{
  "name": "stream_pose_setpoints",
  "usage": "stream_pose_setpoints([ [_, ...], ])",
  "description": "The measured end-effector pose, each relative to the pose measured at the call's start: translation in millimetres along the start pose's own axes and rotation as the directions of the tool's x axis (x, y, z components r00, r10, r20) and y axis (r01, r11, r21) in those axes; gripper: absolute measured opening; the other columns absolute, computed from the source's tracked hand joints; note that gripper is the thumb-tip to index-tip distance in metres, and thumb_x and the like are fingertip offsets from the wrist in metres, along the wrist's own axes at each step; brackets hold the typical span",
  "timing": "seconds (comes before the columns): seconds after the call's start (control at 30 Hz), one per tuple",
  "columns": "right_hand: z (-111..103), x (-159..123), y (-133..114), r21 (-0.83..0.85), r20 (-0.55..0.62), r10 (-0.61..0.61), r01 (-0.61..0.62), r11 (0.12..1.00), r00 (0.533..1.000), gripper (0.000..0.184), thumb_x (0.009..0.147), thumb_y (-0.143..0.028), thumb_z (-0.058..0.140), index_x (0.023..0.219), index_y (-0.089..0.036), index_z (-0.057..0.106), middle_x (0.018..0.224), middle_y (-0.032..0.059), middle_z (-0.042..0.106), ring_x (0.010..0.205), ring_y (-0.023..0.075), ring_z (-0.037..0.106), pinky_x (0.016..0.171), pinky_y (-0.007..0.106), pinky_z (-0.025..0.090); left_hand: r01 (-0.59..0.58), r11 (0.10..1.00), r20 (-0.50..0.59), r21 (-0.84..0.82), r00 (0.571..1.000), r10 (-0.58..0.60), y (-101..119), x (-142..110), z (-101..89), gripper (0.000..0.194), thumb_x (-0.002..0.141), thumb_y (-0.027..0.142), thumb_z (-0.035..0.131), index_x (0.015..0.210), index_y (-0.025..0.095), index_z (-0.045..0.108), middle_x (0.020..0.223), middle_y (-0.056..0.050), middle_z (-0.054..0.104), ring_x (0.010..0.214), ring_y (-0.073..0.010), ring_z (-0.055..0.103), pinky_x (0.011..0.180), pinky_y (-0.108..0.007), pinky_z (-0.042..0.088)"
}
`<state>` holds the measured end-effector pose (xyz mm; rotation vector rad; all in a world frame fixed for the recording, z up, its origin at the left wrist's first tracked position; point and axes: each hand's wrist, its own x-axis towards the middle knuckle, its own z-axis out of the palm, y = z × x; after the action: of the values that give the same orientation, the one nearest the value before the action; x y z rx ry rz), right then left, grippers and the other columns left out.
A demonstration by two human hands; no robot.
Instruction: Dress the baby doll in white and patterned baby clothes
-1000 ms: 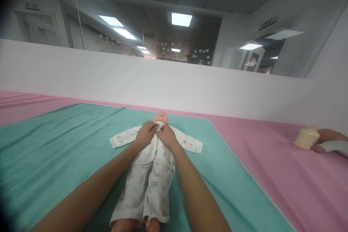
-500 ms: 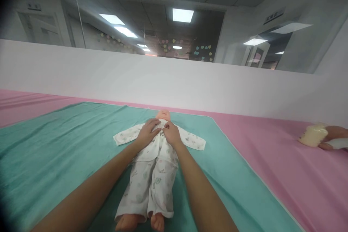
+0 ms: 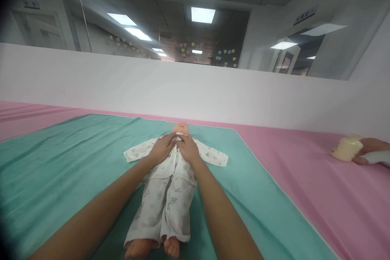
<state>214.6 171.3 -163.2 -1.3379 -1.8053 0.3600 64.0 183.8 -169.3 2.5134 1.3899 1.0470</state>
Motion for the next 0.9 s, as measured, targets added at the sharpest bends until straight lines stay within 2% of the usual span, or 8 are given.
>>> stream_pose_setpoints([
  [0.1,-0.1,0.7,1.4,-0.050,-0.036,-0.018,0.017,0.999,0.999,0.027,0.084,-0.030,0.037,0.084,-0.023,0.064,0.081,0.0021,0.055,0.086,0.0164,0.049,0.076,0.026,0.035,-0.003,1.000,0.010,-0.015,1.000,0.003,-1.0,1.0,1.4,0.040,0.092,0.039,0.027,0.127,0.026,0.041,0.127,-0.005,0.053,0.119,-0.0225,0.042,0.094,-0.040,0.032],
  [0.2,0.9,0.4,4.0,-0.082,-0.077,-0.051,0.045,0.996,0.996,0.033,0.085,-0.029,0.035,0.063,-0.019,0.057,0.068,0.0009,0.052,0.078,0.0153,0.048,0.069,0.024,0.033,0.012,1.000,0.015,-0.029,1.000,-0.012,-2.4,1.9,3.2,0.039,0.092,0.039,0.028,0.126,0.026,0.042,0.127,-0.005,0.052,0.120,-0.0224,0.041,0.095,-0.041,0.031],
  [0.27,1.4,0.6,5.2,-0.102,-0.077,-0.057,0.049,0.994,0.995,0.034,0.085,-0.029,0.035,0.058,-0.019,0.053,0.066,0.0006,0.050,0.075,0.0145,0.047,0.067,0.023,0.032,0.019,0.999,0.013,-0.043,1.000,-0.018,-3.5,2.1,4.6,0.040,0.092,0.040,0.028,0.126,0.027,0.042,0.128,-0.005,0.052,0.120,-0.0227,0.041,0.096,-0.042,0.031],
  [0.37,1.6,2.1,5.2,-0.124,-0.049,-0.030,0.024,0.992,0.998,0.032,0.085,-0.030,0.037,0.061,-0.019,0.056,0.068,0.0010,0.050,0.074,0.0146,0.047,0.066,0.023,0.031,0.027,0.998,0.009,-0.060,1.000,-0.027,-5.4,1.8,6.5,0.041,0.092,0.042,0.027,0.127,0.027,0.042,0.130,-0.005,0.050,0.121,-0.0231,0.039,0.097,-0.043,0.030],
  [0.53,0.4,6.1,4.6,-0.138,0.035,0.015,-0.010,0.990,0.999,0.020,0.084,-0.030,0.044,0.080,-0.023,0.062,0.076,0.0019,0.055,0.077,0.0167,0.048,0.066,0.024,0.032,0.048,0.996,0.028,-0.074,0.999,-0.046,-6.5,0.7,7.1,0.045,0.091,0.046,0.026,0.130,0.027,0.041,0.133,-0.006,0.047,0.124,-0.0227,0.037,0.100,-0.044,0.028],
  [0.73,0.6,8.2,6.5,-0.204,0.099,0.002,0.018,0.979,0.995,0.025,0.088,-0.031,0.036,0.089,-0.026,0.060,0.079,0.0026,0.053,0.077,0.0173,0.048,0.063,0.024,0.030,0.060,0.994,0.035,-0.094,0.998,-0.057,-4.2,-0.8,5.1,0.043,0.091,0.044,0.028,0.129,0.028,0.042,0.133,-0.005,0.047,0.124,-0.0214,0.037,0.101,-0.044,0.027],
  [0.8,2.6,5.7,5.5,-0.234,0.068,0.012,0.004,0.972,0.998,0.025,0.088,-0.032,0.036,0.089,-0.025,0.060,0.078,0.0023,0.051,0.074,0.0166,0.047,0.061,0.024,0.028,0.063,0.992,0.031,-0.105,0.998,-0.061,-4.2,-1.0,5.0,0.043,0.091,0.043,0.028,0.129,0.029,0.042,0.133,-0.004,0.047,0.125,-0.0210,0.036,0.101,-0.043,0.027],
  [0.9,6.8,-1.1,2.7,-0.265,-0.086,0.018,-0.041,0.963,0.996,0.028,0.088,-0.034,0.035,0.080,-0.023,0.060,0.076,0.0021,0.050,0.071,0.0153,0.046,0.059,0.025,0.025,0.055,0.992,0.017,-0.115,0.998,-0.053,-5.1,-1.1,5.0,0.042,0.091,0.043,0.030,0.129,0.029,0.043,0.133,-0.003,0.048,0.125,-0.0210,0.037,0.101,-0.042,0.029],
])
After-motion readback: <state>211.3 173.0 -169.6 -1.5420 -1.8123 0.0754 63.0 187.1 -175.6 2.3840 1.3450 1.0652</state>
